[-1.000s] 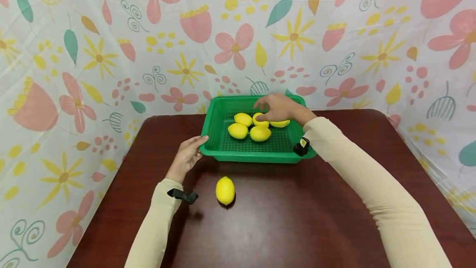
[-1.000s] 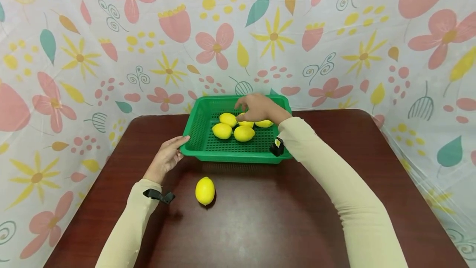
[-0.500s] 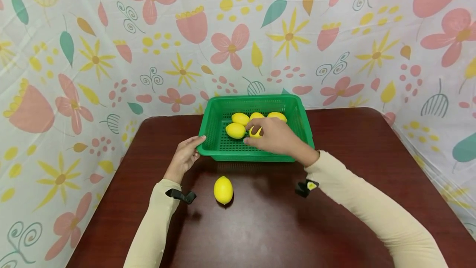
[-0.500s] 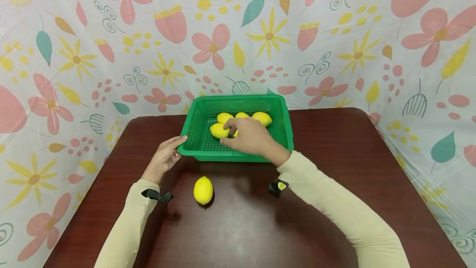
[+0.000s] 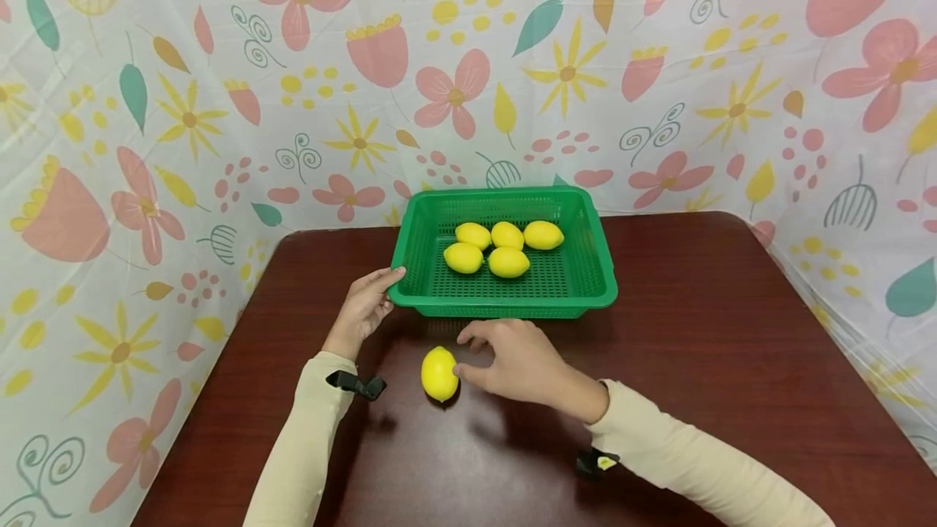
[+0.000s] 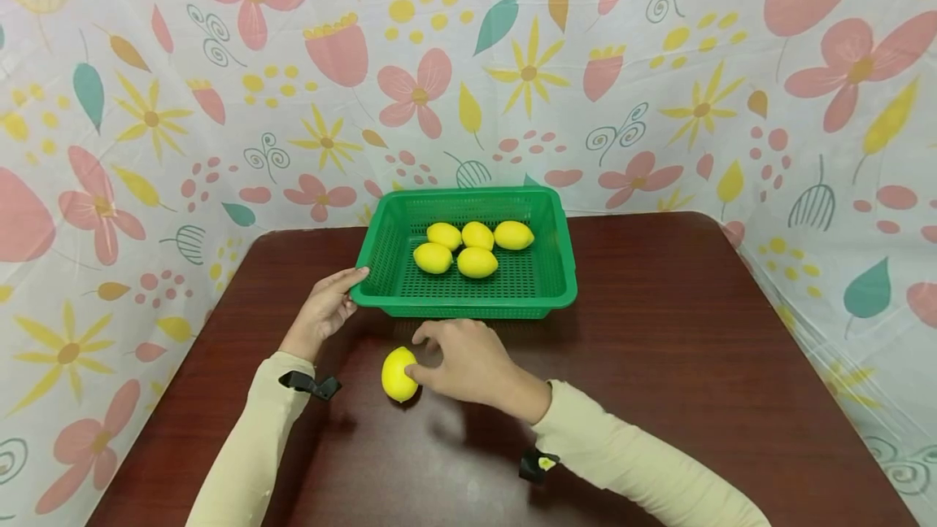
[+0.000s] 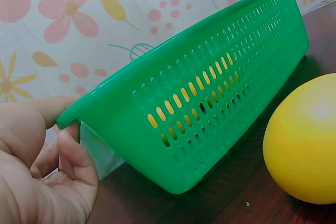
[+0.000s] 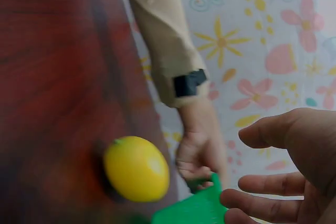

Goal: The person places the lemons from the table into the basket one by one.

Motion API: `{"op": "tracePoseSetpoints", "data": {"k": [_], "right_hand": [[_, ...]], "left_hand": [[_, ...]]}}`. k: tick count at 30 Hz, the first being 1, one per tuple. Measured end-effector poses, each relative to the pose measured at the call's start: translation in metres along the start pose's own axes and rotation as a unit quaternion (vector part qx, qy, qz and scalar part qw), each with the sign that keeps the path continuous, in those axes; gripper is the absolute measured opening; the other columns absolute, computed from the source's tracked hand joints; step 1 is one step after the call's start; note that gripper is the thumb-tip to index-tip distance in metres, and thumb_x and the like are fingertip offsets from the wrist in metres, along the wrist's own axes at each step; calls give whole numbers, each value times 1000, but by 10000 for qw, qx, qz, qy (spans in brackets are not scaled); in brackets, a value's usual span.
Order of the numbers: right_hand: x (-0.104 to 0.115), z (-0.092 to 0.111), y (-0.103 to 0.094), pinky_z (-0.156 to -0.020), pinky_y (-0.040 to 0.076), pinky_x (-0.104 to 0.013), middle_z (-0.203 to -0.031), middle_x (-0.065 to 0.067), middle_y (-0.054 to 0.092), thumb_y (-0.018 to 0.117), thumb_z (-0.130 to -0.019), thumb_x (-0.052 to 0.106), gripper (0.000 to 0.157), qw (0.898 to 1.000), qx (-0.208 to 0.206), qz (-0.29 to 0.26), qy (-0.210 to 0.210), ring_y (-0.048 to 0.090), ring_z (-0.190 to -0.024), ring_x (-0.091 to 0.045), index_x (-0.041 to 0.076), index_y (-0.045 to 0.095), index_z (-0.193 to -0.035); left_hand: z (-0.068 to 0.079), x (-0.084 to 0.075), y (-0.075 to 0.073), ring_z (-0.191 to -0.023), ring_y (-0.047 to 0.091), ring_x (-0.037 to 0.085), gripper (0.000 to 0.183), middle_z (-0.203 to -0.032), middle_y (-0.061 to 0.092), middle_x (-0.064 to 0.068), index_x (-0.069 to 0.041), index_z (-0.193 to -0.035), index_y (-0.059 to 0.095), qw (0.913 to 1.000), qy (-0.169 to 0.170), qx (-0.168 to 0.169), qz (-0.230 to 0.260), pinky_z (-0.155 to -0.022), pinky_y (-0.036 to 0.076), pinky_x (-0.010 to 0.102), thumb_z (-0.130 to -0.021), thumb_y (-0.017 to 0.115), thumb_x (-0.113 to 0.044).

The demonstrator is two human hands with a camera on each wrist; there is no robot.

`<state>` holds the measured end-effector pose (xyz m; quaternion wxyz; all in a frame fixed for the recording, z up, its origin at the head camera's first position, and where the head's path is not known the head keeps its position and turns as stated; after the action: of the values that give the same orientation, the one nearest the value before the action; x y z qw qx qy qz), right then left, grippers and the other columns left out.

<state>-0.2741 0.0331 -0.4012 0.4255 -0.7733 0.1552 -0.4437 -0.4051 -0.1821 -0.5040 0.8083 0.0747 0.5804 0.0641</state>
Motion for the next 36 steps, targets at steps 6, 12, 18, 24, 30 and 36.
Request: {"op": "tracePoseSetpoints", "data": {"k": [6, 12, 18, 24, 30, 36], "right_hand": [[-9, 3, 31, -66, 54, -31, -93, 0, 75, 82, -84, 44, 44, 9998, 10, 53, 194, 70, -84, -16, 12, 75, -112], [-16, -1, 55, -65, 54, -35, -102, -1, 75, 79, -81, 62, 67, 9966, 114, 564, 585, 63, -90, -20, 12, 70, -125], [-14, -8, 67, -56, 49, -29, -99, -1, 74, 73, -79, 72, 73, 9919, -114, 1134, 557, 59, -81, -19, 13, 71, -122], [-10, -15, 75, -47, 41, -25, -84, 2, 70, 75, -78, 70, 69, 9887, -206, 1441, 370, 54, -70, -18, 13, 71, -116], [-9, -16, 80, -46, 40, -26, -77, 2, 67, 80, -76, 65, 62, 9883, -142, 1490, 288, 50, -65, -16, 14, 70, -110], [-12, -17, 84, -47, 43, -27, -77, 2, 68, 83, -73, 61, 63, 9879, -145, 1527, 241, 50, -65, -17, 13, 68, -112]], "left_hand": [[1, -1, 0, -57, 51, 4, 46, -78, 66, -4, -2, -140, 57, 10000, 22, 24, -39, -54, 37, 18, -101, 69, -26], [0, 0, 0, -57, 50, 3, 43, -76, 66, -5, -3, -136, 59, 10000, 46, -26, -30, -53, 36, 17, -101, 69, -25], [-2, 0, -1, -57, 50, 4, 47, -75, 65, -6, -3, -138, 58, 9999, 60, -1, -87, -53, 36, 18, -100, 70, -27], [-1, 0, -1, -57, 50, 4, 47, -75, 65, -6, -3, -138, 57, 10000, 57, 11, -62, -54, 37, 17, -100, 70, -27], [-1, 1, -1, -57, 49, 4, 46, -75, 64, -6, -4, -137, 57, 10000, 39, 33, -66, -54, 37, 18, -100, 71, -27], [-1, 1, -1, -57, 50, 4, 40, -76, 65, -6, -6, -132, 60, 10000, 49, -5, -22, -54, 37, 18, -100, 70, -27]]}}
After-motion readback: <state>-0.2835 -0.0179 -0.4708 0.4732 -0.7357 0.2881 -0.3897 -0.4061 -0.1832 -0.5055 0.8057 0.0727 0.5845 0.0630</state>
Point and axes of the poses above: each hand's wrist, its own z-axis away from the middle knuckle, its own y-axis out of the palm, x = y × z, the point moved 10 cm from there along -z, towards the middle knuckle
